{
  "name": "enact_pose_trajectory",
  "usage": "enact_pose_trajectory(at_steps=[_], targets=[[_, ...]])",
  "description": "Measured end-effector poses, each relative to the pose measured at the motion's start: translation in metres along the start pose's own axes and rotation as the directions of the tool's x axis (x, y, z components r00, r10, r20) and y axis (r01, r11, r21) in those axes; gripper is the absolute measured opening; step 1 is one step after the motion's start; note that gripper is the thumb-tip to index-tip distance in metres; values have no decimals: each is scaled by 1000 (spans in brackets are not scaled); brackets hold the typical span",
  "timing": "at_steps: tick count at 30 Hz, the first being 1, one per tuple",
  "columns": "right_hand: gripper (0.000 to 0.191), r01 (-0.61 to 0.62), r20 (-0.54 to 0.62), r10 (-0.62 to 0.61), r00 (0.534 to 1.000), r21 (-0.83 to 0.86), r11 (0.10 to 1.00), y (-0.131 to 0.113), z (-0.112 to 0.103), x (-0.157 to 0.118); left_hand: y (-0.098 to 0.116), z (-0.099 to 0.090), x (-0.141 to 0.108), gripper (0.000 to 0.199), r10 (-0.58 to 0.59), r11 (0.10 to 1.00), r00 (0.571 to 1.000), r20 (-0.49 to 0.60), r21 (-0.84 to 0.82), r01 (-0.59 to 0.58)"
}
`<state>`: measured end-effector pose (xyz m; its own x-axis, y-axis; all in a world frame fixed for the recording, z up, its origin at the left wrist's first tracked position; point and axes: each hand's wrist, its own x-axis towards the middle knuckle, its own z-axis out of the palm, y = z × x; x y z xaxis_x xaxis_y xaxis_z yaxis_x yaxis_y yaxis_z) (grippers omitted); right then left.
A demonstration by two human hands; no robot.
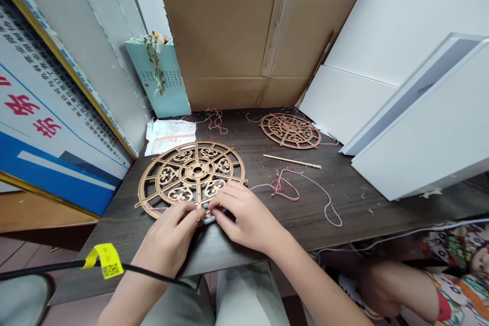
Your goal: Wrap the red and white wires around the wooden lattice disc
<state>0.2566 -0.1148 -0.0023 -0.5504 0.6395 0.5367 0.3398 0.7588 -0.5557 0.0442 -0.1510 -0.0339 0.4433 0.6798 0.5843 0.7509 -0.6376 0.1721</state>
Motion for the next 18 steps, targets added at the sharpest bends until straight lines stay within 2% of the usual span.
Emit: enact_pose_trajectory(at_steps=[8,14,18], targets=[[16,-27,-42,26,999,-10,1000,-4,-2,-6,1,1,1,22,0,1000,1000,-12,-3,0],[15,-52,-152,46,987,-37,998,-8,-5,-15,3,-3,0,21,-14,1000,1000,-3,-16,14],[15,-82,-183,76,980,-28,996,-14,-6,-26,2,-3,0,21,-14,1000,1000,18,-6,14]])
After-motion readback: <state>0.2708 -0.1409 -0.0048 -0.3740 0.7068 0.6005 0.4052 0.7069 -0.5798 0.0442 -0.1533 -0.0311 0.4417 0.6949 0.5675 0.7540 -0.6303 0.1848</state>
